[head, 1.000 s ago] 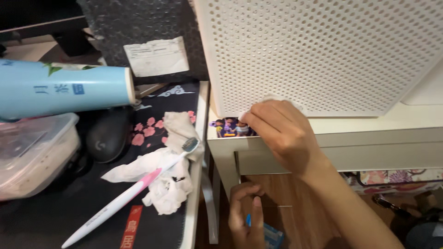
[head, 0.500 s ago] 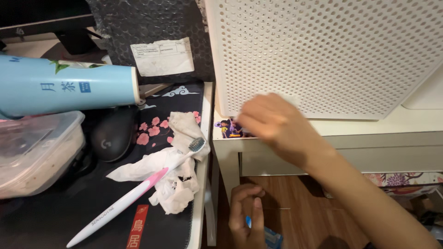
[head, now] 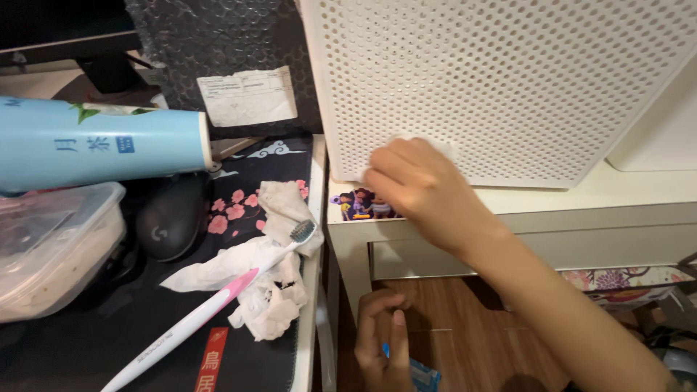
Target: The person cleans a white perforated plastic panel using a toothbrush and a cloth. They scrub the holes with the brush and wipe the flat surfaces and edges with the cloth.
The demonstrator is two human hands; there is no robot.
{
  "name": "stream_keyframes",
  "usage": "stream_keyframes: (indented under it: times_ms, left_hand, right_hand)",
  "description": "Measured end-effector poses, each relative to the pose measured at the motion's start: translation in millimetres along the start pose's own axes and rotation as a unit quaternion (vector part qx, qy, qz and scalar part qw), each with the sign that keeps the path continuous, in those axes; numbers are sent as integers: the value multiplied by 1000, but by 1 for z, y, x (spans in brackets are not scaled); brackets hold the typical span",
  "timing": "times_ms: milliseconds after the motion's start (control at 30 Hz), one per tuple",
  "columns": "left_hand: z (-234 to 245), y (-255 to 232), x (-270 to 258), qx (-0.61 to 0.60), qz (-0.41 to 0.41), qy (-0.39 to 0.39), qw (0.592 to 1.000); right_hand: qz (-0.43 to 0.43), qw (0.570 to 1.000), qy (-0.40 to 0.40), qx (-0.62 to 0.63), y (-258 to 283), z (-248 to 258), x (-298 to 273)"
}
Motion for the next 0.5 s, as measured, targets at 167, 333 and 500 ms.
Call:
stream_keyframes:
  times_ms: [167,333,500]
  left_hand:
    - [-6,13,-7,-25,48,15,998]
    - [-16,22,-20,-70,99,9,993]
    - [-30,6,-24,4,-54,33,998]
  right_hand:
    - [-41,998,-7,-47,-25,42,-38]
    - [-78,992,-26,-100,-57,83,-90]
    - [-129,967,-91,-200,-80,119,-121]
Point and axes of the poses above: each hand's wrist, its own x-axis towards the middle knuckle, its own z-axis out of the back of the hand, y = z × x, the point moved 5 cm from there along x, towards the middle knuckle, and after that the axes turned 12 degrees about -y, right-handed, at the moved point
